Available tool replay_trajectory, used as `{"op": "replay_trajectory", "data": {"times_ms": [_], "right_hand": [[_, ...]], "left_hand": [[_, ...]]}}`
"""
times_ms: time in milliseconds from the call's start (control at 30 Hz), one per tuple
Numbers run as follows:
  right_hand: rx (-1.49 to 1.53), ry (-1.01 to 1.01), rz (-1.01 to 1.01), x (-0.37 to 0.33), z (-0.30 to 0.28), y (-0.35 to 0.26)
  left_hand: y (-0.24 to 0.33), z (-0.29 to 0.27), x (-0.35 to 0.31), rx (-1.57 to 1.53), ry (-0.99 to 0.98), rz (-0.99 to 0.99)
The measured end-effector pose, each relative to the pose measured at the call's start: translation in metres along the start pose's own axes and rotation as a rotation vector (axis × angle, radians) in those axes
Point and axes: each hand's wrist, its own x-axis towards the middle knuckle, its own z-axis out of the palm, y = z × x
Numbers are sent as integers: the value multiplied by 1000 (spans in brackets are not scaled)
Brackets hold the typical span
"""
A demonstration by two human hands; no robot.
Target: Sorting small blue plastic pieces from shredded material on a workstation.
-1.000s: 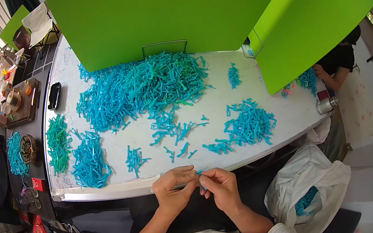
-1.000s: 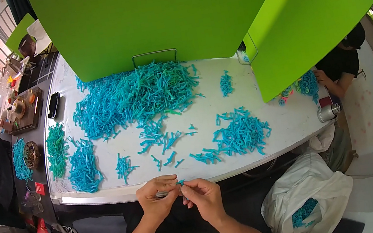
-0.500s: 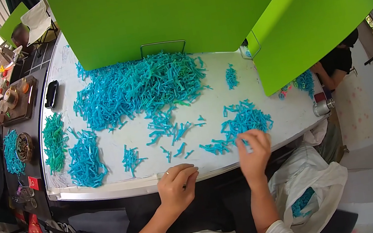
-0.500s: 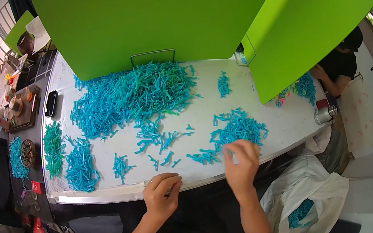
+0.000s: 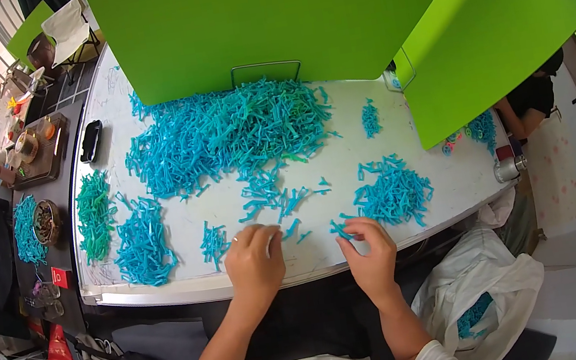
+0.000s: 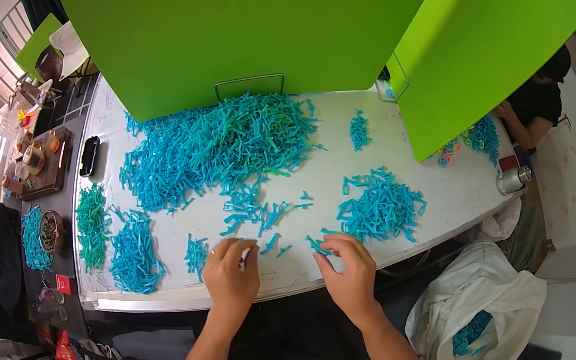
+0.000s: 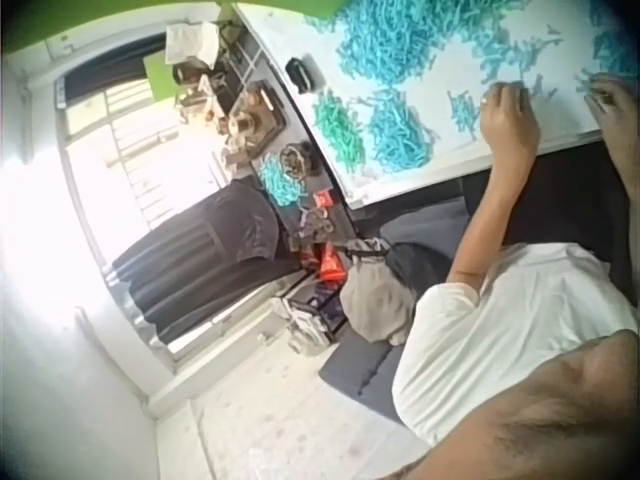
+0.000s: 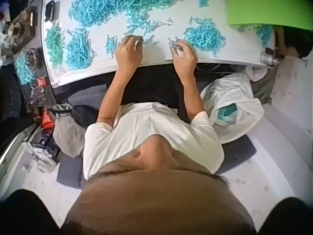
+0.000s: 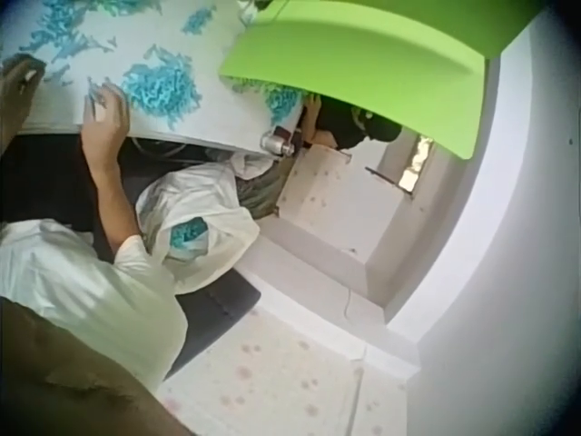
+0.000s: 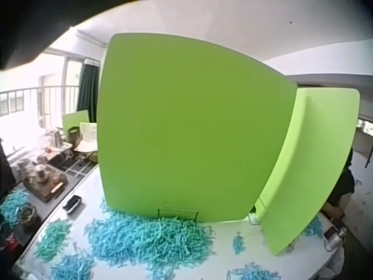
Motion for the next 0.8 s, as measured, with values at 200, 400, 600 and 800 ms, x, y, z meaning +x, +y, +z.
{"op": "replay_trajectory", "data": {"times_ms": [200, 400, 600, 800], "right_hand": [[669, -79, 579, -35, -10, 7], [1027, -180, 795, -43, -6, 2], [895, -122, 740, -53, 6, -14], [647, 4, 379, -70, 30, -13]], "left_hand": [[-11, 26, 33, 179, -47, 60], [-18, 49, 42, 250, -136, 60], [-14, 35, 38, 168, -67, 68], [3, -16, -9, -212, -198, -151]]}}
